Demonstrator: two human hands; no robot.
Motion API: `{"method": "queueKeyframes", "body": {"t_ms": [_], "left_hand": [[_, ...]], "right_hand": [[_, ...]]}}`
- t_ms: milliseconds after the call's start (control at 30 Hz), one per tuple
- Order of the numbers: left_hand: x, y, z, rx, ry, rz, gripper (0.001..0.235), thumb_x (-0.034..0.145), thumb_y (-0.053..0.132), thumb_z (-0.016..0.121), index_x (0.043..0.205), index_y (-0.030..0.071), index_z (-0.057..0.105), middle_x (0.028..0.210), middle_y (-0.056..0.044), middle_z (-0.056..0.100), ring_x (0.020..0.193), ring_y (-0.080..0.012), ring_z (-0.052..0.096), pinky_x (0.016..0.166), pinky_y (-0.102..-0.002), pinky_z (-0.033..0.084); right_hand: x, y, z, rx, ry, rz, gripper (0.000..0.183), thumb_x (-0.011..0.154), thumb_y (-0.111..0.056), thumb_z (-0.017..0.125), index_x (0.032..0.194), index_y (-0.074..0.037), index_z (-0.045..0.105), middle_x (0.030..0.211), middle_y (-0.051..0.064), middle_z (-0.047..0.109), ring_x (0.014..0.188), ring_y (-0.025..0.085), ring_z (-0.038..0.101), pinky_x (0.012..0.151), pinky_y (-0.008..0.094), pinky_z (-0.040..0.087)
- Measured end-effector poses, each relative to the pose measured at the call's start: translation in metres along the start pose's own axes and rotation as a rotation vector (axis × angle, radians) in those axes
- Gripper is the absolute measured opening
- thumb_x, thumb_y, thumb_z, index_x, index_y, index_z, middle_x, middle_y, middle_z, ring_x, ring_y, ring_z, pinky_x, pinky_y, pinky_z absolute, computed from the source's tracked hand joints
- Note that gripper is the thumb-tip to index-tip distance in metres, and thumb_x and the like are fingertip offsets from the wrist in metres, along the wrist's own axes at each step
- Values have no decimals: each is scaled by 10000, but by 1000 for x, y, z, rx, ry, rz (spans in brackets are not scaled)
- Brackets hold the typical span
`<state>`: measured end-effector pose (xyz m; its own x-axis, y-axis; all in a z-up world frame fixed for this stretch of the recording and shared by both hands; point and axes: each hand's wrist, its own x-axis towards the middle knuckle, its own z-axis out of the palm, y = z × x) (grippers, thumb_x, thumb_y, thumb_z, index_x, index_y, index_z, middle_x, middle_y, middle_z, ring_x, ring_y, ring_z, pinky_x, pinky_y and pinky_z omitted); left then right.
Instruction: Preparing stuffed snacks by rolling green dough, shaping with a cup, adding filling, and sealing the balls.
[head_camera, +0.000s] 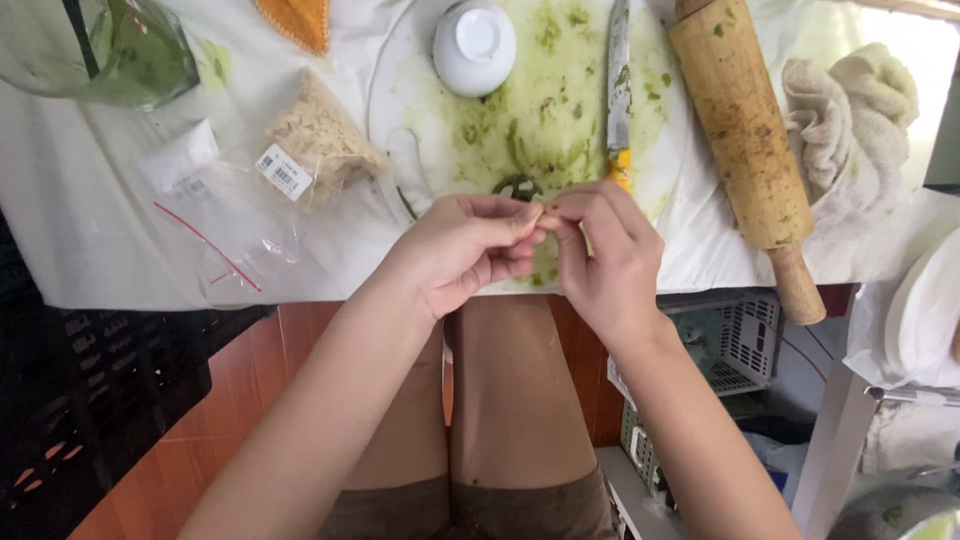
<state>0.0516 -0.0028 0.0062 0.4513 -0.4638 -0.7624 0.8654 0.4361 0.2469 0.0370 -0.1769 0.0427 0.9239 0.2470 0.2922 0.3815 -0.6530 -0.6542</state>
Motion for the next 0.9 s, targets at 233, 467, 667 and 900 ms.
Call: {"method": "queueKeyframes", "body": {"t_ms": [233,467,667,900], "left_hand": [[7,15,8,215,70,181,125,923,98,721,927,-27,730,808,-75,701,675,-150,637,648,-309,579],[4,5,15,935,275,683,112,917,107,724,880,1,722,775,-60,736,683,-124,694,660,-310,553],[0,4,9,1085,235,862,176,917,66,726,845,-46,613,810,-141,638,720,-271,631,674,-382,505],[-6,3,-3,1331,226,1019,127,932,34,691,871,-25,597,884,-156,640,901,-343,620,818,-446,495]], "right_hand": [[4,-2,8,-25,31,103,141,963,130,701,997,7,639,979,128,682,898,262,692,775,333,558],[-12,9,12,350,-21,402,111,958,30,769,998,1,670,951,89,721,844,182,695,780,300,567],[-6,6,17,89,-55,209,85,985,57,689,1004,27,612,972,153,666,885,301,689,797,362,552],[2,0,9,-58,-254,80,149,908,47,709,1017,18,611,963,175,626,905,383,640,796,436,522]]}}
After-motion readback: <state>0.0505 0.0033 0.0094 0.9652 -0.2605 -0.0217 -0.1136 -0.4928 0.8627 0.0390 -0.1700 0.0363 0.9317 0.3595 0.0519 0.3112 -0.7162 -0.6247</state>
